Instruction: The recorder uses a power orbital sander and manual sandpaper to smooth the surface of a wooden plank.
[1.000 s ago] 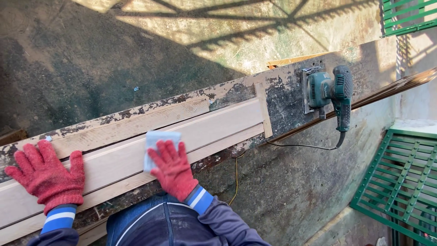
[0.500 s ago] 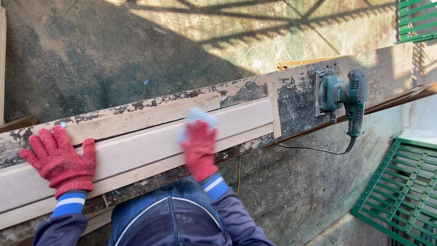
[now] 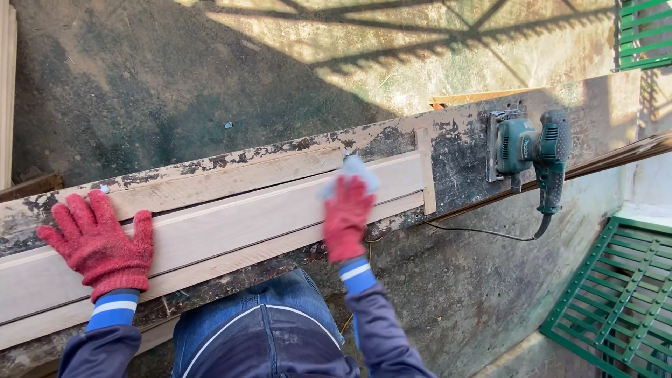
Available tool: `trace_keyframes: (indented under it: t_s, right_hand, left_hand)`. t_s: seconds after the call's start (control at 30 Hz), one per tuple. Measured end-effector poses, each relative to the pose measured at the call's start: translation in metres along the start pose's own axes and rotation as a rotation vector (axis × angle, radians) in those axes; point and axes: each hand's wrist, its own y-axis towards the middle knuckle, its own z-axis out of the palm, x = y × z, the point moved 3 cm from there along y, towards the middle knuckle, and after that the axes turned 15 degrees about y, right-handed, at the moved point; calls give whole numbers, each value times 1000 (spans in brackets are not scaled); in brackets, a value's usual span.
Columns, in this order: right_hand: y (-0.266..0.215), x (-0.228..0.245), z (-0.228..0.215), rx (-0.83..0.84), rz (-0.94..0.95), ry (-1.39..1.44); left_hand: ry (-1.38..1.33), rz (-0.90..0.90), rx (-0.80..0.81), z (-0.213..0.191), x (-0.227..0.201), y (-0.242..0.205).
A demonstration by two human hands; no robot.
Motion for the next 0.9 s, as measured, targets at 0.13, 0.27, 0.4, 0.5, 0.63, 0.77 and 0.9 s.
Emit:
trace_keyframes:
  t_s: [0.13, 0.27, 0.4, 0.5, 0.63, 0.77, 0.9]
  right_hand:
    - [-44, 114, -50, 165, -427, 573]
    - [-8, 7, -16, 11, -415, 285]
    - [28, -162, 29, 276, 436, 213]
    - [23, -105, 40, 187, 292, 8]
    - [-24, 116, -26, -76, -192, 227]
    - [-51, 206, -67, 298, -555, 621]
    - [-31, 113, -16, 169, -258, 310]
  left_hand:
    - [19, 16, -30, -1, 0, 0]
    - [32, -5, -15, -3, -2, 6]
    - [15, -34, 1, -7, -3, 7]
    - [51, -46, 4, 0, 0, 6]
    - [38, -51, -36, -3, 0, 3]
    - [57, -109, 61, 5, 6, 6]
    - [-151, -28, -73, 11, 23, -1]
